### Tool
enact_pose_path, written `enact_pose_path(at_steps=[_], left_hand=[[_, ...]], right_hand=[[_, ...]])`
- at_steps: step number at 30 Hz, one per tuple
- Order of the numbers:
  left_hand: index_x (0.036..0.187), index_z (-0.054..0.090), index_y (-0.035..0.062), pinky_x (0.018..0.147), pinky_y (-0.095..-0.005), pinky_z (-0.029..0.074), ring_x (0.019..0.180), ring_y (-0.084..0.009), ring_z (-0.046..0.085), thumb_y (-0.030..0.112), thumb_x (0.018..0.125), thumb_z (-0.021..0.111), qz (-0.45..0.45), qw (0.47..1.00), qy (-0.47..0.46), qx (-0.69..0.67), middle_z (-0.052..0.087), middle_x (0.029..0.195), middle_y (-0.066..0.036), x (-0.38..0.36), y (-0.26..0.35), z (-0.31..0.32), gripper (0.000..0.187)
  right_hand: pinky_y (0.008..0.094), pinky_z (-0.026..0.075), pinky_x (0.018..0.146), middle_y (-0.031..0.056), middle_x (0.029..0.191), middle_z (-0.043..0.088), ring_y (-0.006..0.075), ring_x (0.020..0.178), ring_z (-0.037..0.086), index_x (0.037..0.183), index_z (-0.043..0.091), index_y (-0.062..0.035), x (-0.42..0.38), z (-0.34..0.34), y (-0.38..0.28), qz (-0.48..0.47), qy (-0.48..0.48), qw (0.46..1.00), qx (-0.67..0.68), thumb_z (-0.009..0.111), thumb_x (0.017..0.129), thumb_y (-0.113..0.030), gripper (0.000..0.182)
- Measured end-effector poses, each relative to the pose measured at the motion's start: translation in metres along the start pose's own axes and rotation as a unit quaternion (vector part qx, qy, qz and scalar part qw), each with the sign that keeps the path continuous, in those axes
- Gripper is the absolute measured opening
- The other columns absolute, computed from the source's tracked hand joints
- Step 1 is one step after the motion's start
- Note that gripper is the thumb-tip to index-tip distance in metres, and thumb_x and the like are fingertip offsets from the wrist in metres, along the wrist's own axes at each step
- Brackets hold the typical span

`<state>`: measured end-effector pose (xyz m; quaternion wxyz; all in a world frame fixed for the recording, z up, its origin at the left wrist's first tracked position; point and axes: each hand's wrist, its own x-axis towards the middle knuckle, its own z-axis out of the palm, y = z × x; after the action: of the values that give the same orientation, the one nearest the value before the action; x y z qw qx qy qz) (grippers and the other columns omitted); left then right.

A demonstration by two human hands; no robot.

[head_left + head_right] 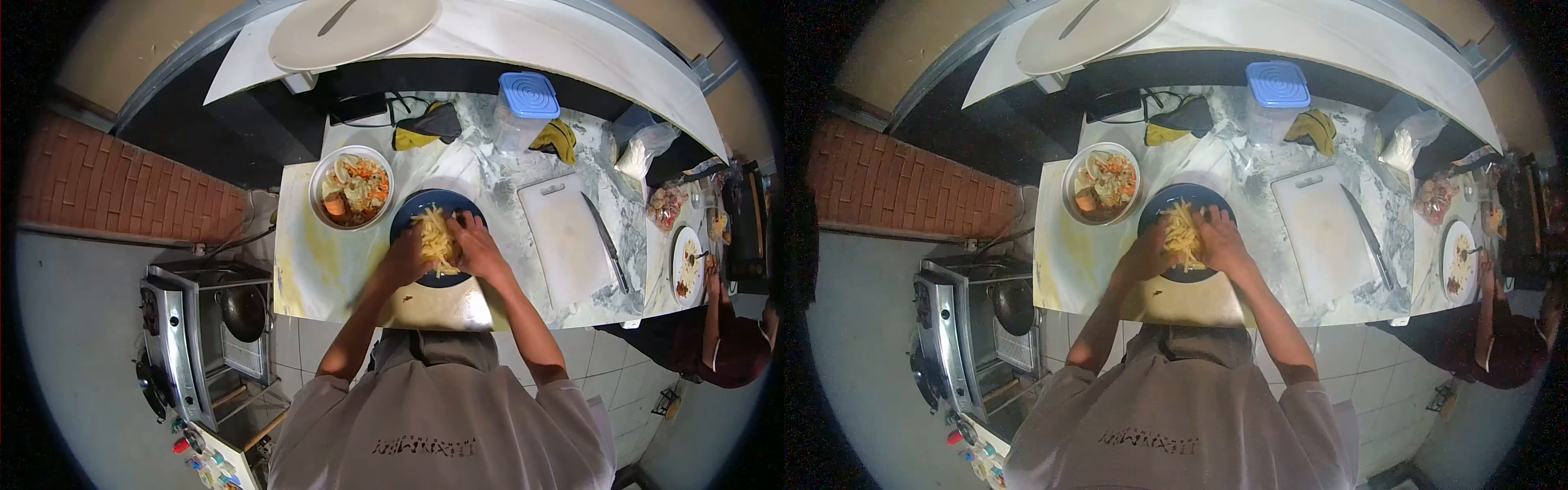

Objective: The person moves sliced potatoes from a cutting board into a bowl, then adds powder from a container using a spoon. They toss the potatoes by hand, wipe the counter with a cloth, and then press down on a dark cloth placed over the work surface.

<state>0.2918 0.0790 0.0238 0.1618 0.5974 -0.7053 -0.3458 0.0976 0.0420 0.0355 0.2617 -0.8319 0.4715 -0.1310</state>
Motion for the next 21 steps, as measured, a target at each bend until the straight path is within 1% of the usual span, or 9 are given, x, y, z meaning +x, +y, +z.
enact_pose_path(at_steps=[2, 4, 6, 8, 11, 13, 15, 19, 21], left_hand=[[0.141, 0.027, -0.0015, 0.101, -0.0491, 0.039, 0.123, -0.0448, 0.044, 0.021, 0.079, 0.069, 0.001, 1.0, 0.0, -0.002, 0.043, 0.132, -0.029, 0.005, -0.004, 0.015, 0.078], [0.14, 0.027, -0.0033, 0.101, -0.0482, 0.038, 0.12, -0.045, 0.046, 0.014, 0.078, 0.066, 0.051, 0.996, 0.077, -0.004, 0.046, 0.127, -0.03, 0.009, -0.008, 0.029, 0.076], [0.139, 0.028, -0.0025, 0.101, -0.0483, 0.039, 0.119, -0.0452, 0.046, 0.011, 0.078, 0.065, 0.034, 0.997, 0.067, -0.031, 0.047, 0.125, -0.03, 0.015, -0.007, 0.03, 0.073], [0.138, 0.029, -0.0016, 0.1, -0.0484, 0.039, 0.118, -0.0454, 0.047, 0.009, 0.078, 0.063, 0.014, 0.997, 0.053, -0.06, 0.048, 0.124, -0.03, 0.016, -0.008, 0.031, 0.07], [0.134, 0.03, 0.0018, 0.099, -0.0483, 0.04, 0.119, -0.045, 0.046, 0.005, 0.077, 0.062, 0.071, 0.99, 0.062, -0.109, 0.047, 0.124, -0.029, 0.019, -0.009, 0.025, 0.065], [0.131, 0.032, 0.0047, 0.096, -0.0451, 0.044, 0.119, -0.0393, 0.05, 0.002, 0.079, 0.06, 0.111, 0.978, 0.065, -0.162, 0.05, 0.122, -0.025, 0.018, -0.006, 0.016, 0.059], [0.132, 0.032, 0.0056, 0.095, -0.0422, 0.046, 0.118, -0.0351, 0.052, 0.003, 0.081, 0.062, 0.101, 0.98, 0.034, -0.171, 0.05, 0.121, -0.022, 0.014, -0.002, 0.005, 0.059], [0.13, 0.034, 0.0068, 0.091, -0.0345, 0.051, 0.114, -0.0256, 0.055, 0.011, 0.086, 0.066, 0.093, 0.986, -0.021, -0.14, 0.051, 0.122, -0.016, 0.006, -0.002, -0.015, 0.055], [0.131, 0.036, 0.0072, 0.091, -0.0346, 0.051, 0.114, -0.026, 0.054, 0.012, 0.085, 0.068, 0.072, 0.986, -0.036, -0.145, 0.05, 0.124, -0.017, 0.004, -0.007, -0.02, 0.056]], right_hand=[[0.0466, 0.043, 0.094, 0.0246, 0.123, 0.046, 0.0465, 0.11, 0.047, 0.128, 0.047, -0.0046, 0.005, 0.013, 0.004, 0.022, -0.011, 1.0, -0.003, 0.079, 0.06, -0.008, 0.075], [0.0508, 0.048, 0.087, 0.0205, 0.125, 0.045, 0.0397, 0.116, 0.046, 0.135, 0.04, -0.0058, 0.007, 0.024, 0.002, 0.044, -0.011, 0.999, -0.029, 0.079, 0.065, -0.012, 0.08], [0.0493, 0.049, 0.086, 0.0217, 0.122, 0.048, 0.0411, 0.113, 0.05, 0.131, 0.043, -0.0043, 0.011, 0.027, 0.0, 0.035, 0.017, 0.999, -0.007, 0.078, 0.064, -0.009, 0.075], [0.0476, 0.049, 0.084, 0.0232, 0.116, 0.051, 0.042, 0.106, 0.054, 0.123, 0.046, -0.0029, 0.014, 0.03, 0.0, 0.074, 0.022, 0.994, 0.073, 0.077, 0.065, -0.006, 0.065], [0.0471, 0.049, 0.081, 0.0237, 0.11, 0.053, 0.043, 0.099, 0.056, 0.113, 0.049, -0.001, 0.014, 0.022, 0.0, 0.067, 0.027, 0.993, 0.089, 0.072, 0.067, -0.001, 0.052], [0.0471, 0.049, 0.08, 0.0235, 0.109, 0.053, 0.0429, 0.1, 0.056, 0.11, 0.05, -0.0004, 0.012, 0.016, -0.002, 0.04, 0.054, 0.992, 0.106, 0.07, 0.067, 0.001, 0.048], [0.0471, 0.048, 0.08, 0.0233, 0.108, 0.053, 0.0428, 0.101, 0.055, 0.107, 0.051, 0.0002, 0.008, 0.005, -0.007, 0.014, 0.08, 0.989, 0.124, 0.068, 0.067, 0.003, 0.044], [0.0463, 0.047, 0.084, 0.0226, 0.109, 0.052, 0.0427, 0.103, 0.054, 0.108, 0.053, 0.0011, 0.001, -0.009, -0.01, -0.008, 0.035, 0.987, 0.157, 0.064, 0.068, 0.007, 0.042], [0.0457, 0.047, 0.085, 0.0226, 0.11, 0.052, 0.0427, 0.103, 0.053, 0.11, 0.053, 0.0012, -0.003, -0.015, -0.008, -0.016, 0.014, 0.984, 0.175, 0.064, 0.069, 0.007, 0.043]])
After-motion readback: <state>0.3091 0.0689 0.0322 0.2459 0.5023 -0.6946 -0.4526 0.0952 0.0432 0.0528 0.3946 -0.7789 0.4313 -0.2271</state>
